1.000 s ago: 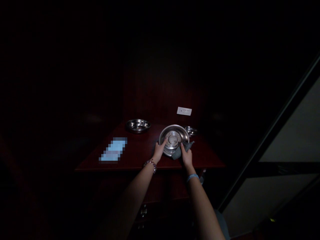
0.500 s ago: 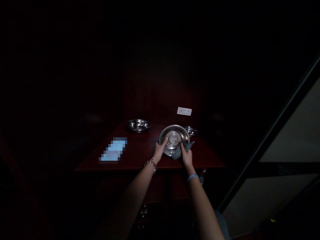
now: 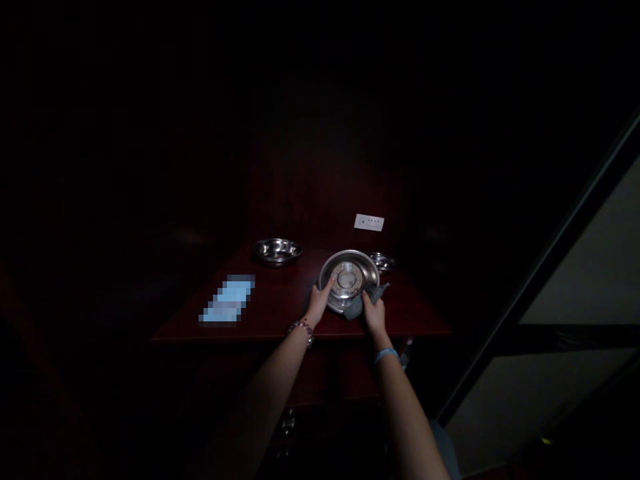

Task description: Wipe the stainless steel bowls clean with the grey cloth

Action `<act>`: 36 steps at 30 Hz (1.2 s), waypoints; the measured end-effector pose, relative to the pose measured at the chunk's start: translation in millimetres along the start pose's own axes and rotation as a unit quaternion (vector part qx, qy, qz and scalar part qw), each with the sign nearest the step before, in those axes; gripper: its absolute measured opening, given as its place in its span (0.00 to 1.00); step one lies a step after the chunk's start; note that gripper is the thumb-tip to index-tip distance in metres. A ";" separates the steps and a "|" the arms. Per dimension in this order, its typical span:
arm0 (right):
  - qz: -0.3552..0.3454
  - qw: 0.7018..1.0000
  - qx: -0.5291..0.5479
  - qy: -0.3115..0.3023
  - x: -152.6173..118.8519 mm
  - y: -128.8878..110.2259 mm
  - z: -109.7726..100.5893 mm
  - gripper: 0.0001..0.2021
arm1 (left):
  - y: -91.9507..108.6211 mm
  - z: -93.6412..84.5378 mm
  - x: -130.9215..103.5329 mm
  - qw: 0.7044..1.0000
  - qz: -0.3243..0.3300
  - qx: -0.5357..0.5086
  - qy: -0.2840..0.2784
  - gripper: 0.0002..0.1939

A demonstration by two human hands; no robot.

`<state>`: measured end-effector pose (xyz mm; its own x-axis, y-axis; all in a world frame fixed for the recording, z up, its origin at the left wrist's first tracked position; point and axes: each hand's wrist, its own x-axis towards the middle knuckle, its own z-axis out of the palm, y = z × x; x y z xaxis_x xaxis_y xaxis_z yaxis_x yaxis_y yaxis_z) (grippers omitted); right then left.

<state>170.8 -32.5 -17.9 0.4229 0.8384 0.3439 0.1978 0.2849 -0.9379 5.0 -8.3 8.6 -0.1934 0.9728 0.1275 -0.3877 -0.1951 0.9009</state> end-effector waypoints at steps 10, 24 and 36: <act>-0.010 1.000 0.013 0.006 6.4 10.4 0.8 0.21 | 8.8 -1.9 -9.5 0.999 -0.035 0.036 -0.005 0.24; -0.021 0.996 0.084 0.018 12.0 17.0 2.5 0.24 | 17.2 1.9 -20.3 0.991 0.011 0.034 -0.127 0.25; -0.016 0.996 0.089 0.024 11.7 17.6 2.5 0.28 | 12.4 7.9 -20.9 0.972 0.024 0.128 -0.194 0.15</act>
<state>177.0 -16.5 -30.5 0.4624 0.8054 0.3708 0.0535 0.3921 -0.9184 11.3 -30.1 20.4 0.1685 0.9469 0.2737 -0.1400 -0.2518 0.9576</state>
